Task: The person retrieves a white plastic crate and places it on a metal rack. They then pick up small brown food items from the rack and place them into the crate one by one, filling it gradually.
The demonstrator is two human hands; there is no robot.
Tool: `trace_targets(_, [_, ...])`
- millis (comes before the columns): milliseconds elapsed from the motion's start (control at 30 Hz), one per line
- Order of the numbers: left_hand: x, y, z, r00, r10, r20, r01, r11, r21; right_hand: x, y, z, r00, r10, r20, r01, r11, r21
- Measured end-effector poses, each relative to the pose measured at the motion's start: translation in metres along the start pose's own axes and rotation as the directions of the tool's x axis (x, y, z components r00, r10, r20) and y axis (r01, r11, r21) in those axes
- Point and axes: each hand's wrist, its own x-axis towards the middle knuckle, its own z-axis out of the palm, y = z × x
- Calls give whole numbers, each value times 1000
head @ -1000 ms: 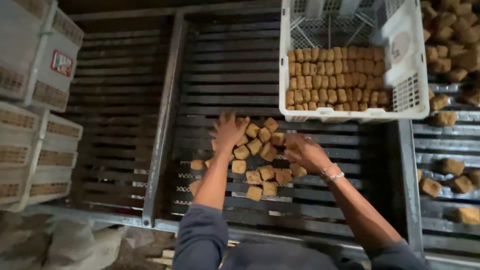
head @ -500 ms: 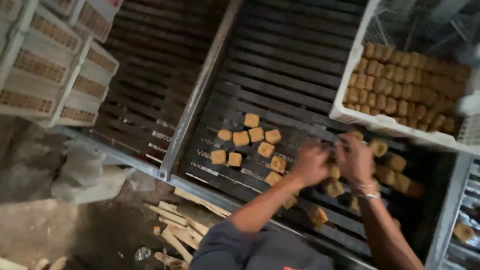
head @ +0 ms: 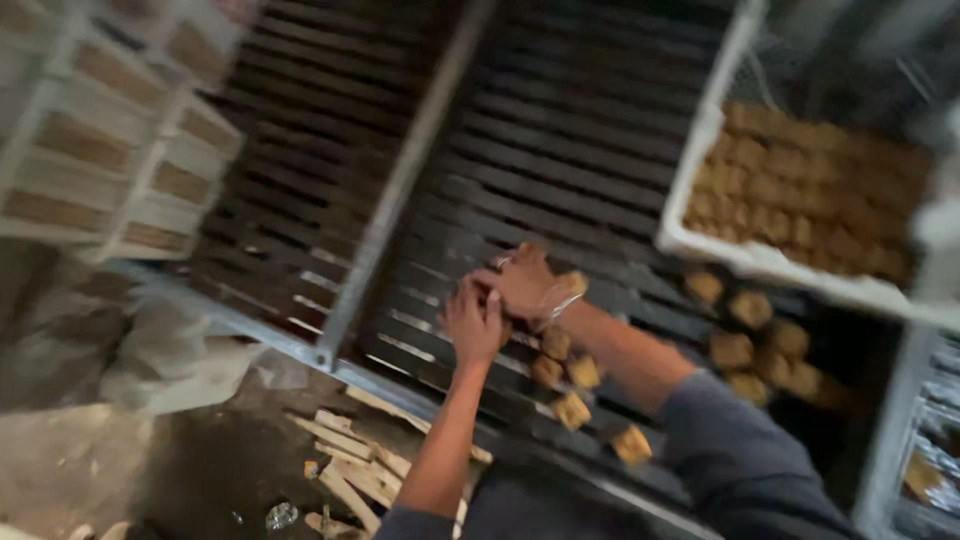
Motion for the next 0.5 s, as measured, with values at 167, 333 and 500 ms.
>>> trace_targets(167, [-70, 126, 49, 850, 330, 410, -210, 927, -310, -170, 88, 27, 940, 42, -339, -100, 983, -155])
trace_targets(333, [-98, 211, 83, 821, 433, 371, -145, 788, -598, -331, 87, 28, 650, 546, -529, -513, 828, 226])
trace_targets(500, [44, 228, 116, 995, 69, 68, -2, 715, -699, -348, 11, 53, 517, 525, -676, -242, 847, 473])
